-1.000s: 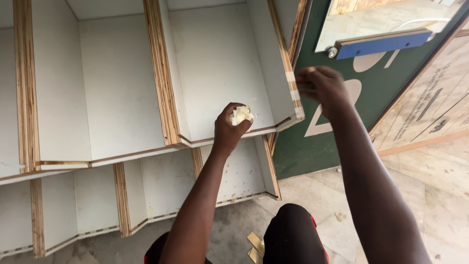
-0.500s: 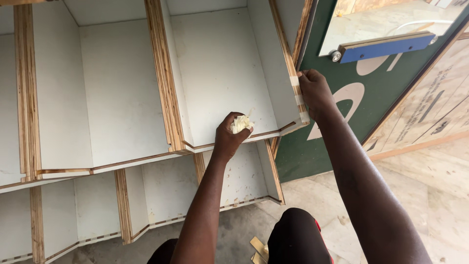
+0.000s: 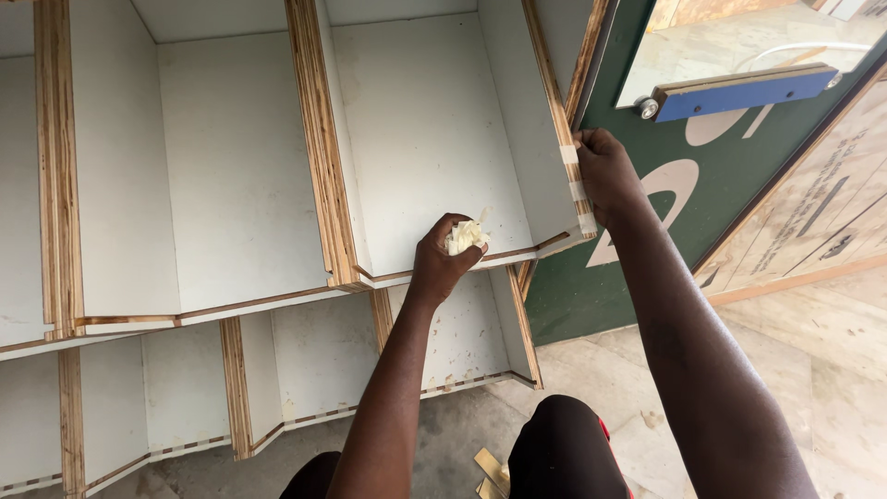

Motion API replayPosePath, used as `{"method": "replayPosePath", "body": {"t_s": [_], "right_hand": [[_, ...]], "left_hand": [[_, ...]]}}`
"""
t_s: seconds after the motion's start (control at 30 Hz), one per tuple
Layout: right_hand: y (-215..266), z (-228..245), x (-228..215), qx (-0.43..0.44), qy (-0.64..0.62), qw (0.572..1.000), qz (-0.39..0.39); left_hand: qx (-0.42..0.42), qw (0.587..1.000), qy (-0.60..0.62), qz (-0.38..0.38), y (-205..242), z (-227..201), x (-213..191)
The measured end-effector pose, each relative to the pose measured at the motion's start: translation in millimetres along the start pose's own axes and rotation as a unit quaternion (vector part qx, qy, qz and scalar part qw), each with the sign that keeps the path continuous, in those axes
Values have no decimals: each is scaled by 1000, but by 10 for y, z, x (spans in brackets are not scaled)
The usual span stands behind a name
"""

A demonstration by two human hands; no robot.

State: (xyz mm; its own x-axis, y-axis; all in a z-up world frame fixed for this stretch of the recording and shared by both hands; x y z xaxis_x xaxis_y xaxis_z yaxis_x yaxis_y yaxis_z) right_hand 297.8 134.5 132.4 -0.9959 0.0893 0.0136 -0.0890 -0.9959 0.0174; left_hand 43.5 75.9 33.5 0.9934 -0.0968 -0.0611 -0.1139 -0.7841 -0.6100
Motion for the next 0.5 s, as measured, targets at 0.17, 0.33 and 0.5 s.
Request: {"method": "replayPosePath", "body": {"t_s": [0.17,0.33,0.5], "right_hand": [[13,-31,-36,27,22,999,-29],[-14,-81,-87,30,-50,998,27],[-40,-153,-116,69,-64,996,14]], "left_hand": [[3,1000,1,2,8,16,-4],[5,1000,-11,2,10,5,-19],[2,1000,0,4,9,12,-15]]}}
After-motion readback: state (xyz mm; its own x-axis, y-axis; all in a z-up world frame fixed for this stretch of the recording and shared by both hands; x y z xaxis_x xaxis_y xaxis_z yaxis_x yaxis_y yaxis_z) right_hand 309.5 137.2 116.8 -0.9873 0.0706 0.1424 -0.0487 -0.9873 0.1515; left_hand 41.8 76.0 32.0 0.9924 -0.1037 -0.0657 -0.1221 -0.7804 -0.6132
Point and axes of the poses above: each hand's wrist, its own y-axis away from the middle knuckle, its own x-axis out of the palm, z = x × y, the point moved 6 cm from there along -y, towards the middle knuckle, and after that the axes turned 15 degrees about x, right-handed, at the moved point
